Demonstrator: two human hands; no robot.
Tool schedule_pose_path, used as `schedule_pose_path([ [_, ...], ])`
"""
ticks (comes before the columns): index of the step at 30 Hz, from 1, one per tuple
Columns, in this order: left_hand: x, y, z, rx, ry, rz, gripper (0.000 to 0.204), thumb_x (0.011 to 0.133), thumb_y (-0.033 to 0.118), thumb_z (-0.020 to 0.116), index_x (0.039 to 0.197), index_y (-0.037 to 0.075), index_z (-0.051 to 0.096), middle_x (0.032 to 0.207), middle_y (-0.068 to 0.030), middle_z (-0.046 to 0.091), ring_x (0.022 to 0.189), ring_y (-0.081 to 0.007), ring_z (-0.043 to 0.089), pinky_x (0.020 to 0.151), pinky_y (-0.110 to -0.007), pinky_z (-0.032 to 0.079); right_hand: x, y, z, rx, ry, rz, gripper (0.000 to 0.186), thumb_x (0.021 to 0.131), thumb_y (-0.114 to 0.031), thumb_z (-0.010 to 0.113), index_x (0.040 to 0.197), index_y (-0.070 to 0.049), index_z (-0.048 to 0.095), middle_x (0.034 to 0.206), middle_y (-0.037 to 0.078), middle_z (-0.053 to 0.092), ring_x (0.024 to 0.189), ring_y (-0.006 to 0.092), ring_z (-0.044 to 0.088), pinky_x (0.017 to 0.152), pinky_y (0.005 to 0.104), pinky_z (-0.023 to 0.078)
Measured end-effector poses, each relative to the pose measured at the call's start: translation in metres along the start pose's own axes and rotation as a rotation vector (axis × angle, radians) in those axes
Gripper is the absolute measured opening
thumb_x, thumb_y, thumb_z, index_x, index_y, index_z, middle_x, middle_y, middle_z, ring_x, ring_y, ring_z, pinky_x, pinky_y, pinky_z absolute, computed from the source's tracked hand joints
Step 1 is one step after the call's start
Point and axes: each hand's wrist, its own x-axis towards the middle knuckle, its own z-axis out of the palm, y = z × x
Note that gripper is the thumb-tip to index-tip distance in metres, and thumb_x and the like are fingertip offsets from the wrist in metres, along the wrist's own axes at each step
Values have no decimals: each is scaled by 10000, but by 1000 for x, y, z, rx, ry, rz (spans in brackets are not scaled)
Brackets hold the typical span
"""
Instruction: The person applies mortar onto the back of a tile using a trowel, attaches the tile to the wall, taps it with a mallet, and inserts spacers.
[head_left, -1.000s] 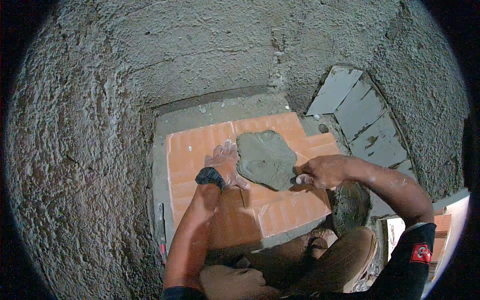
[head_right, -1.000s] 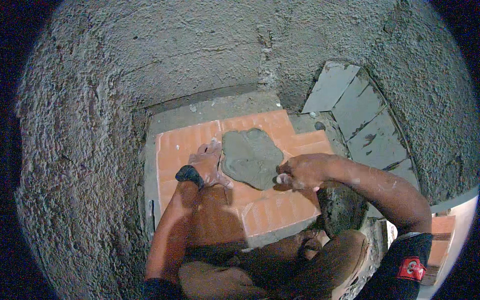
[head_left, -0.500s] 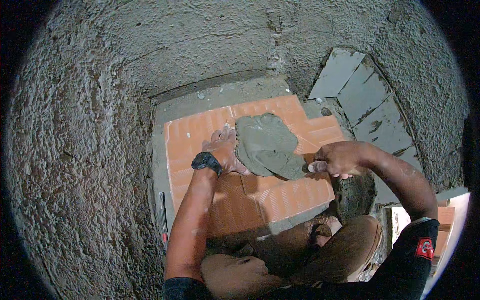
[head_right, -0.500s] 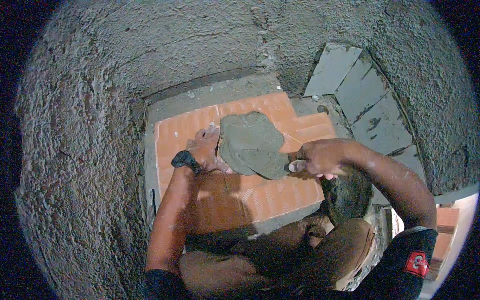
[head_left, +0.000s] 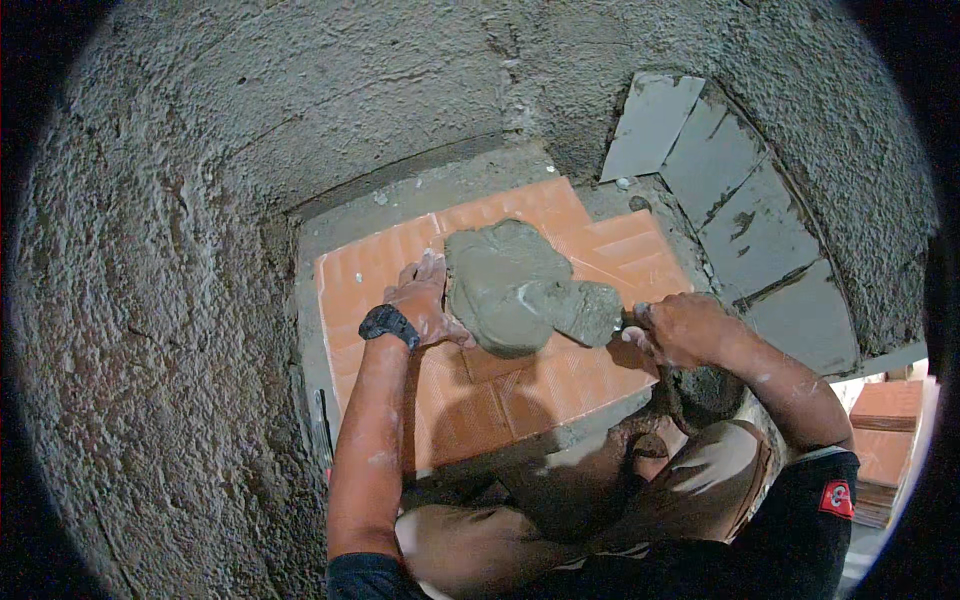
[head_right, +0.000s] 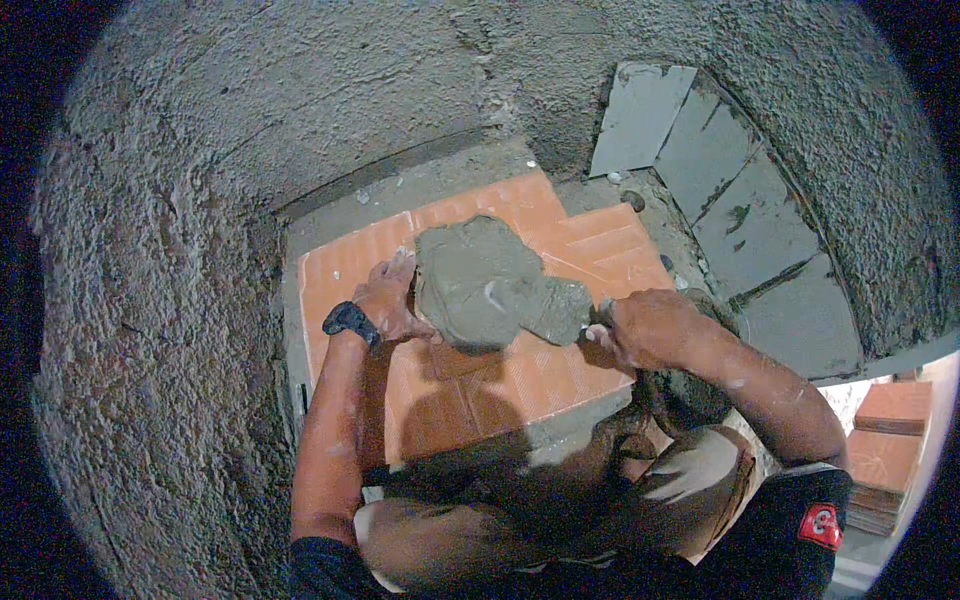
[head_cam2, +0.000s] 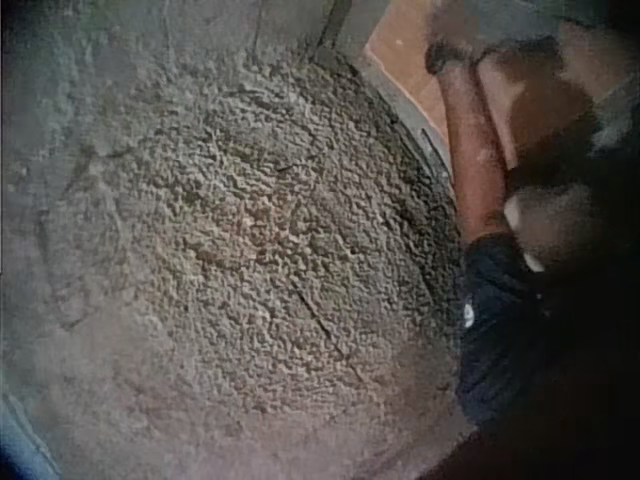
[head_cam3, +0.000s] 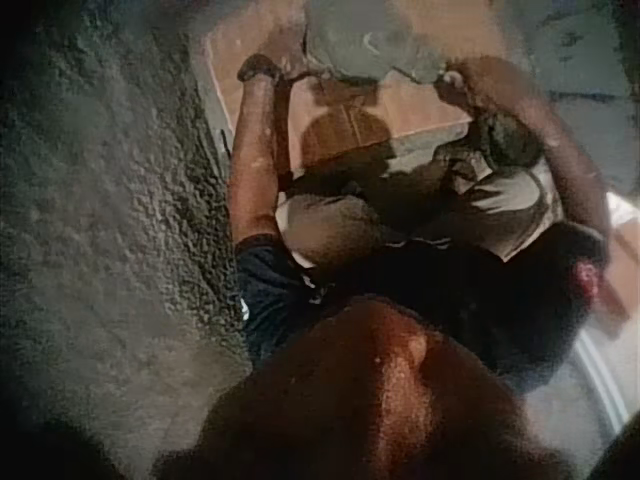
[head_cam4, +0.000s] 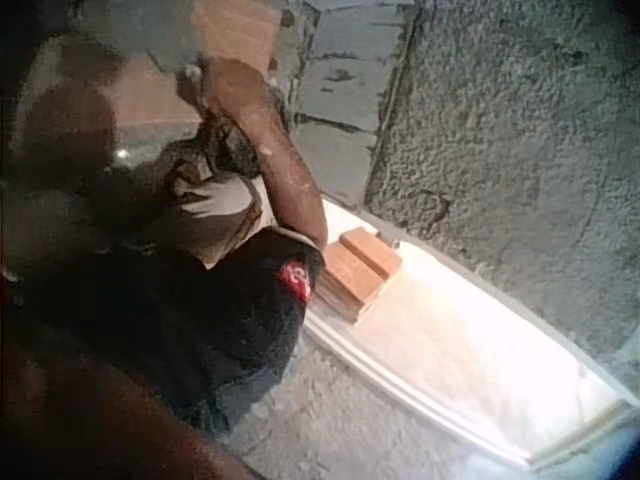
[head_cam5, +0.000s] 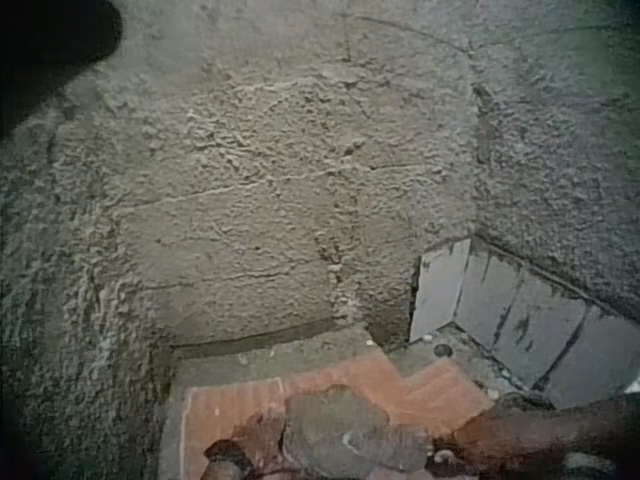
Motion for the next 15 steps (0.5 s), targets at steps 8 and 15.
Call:
schedule_pose_path([
  [8, 4, -6, 3, -30, -8, 49, 1400, 417, 566, 885, 1497, 12, 188, 1552, -222, 206, 1430, -385, 209, 1163, -468, 233, -45, 48, 11, 140, -62, 60, 382, 968, -385, 471, 1044, -24, 572, 953, 254, 625, 909, 448, 597, 793, 511, 480],
  [15, 19, -17, 4, -76, 63, 223, 1250, 451, 371, 918, 1475, 41, 283, 1496, -219, 340, 1401, -398, 272, 1166, -454, 236, -114, 92, 67, 410, 337, 335, 463, 942, -445, 519, 1064, -1, 566, 876, 268, 615, 896, 476, 584, 773, 488, 470],
])
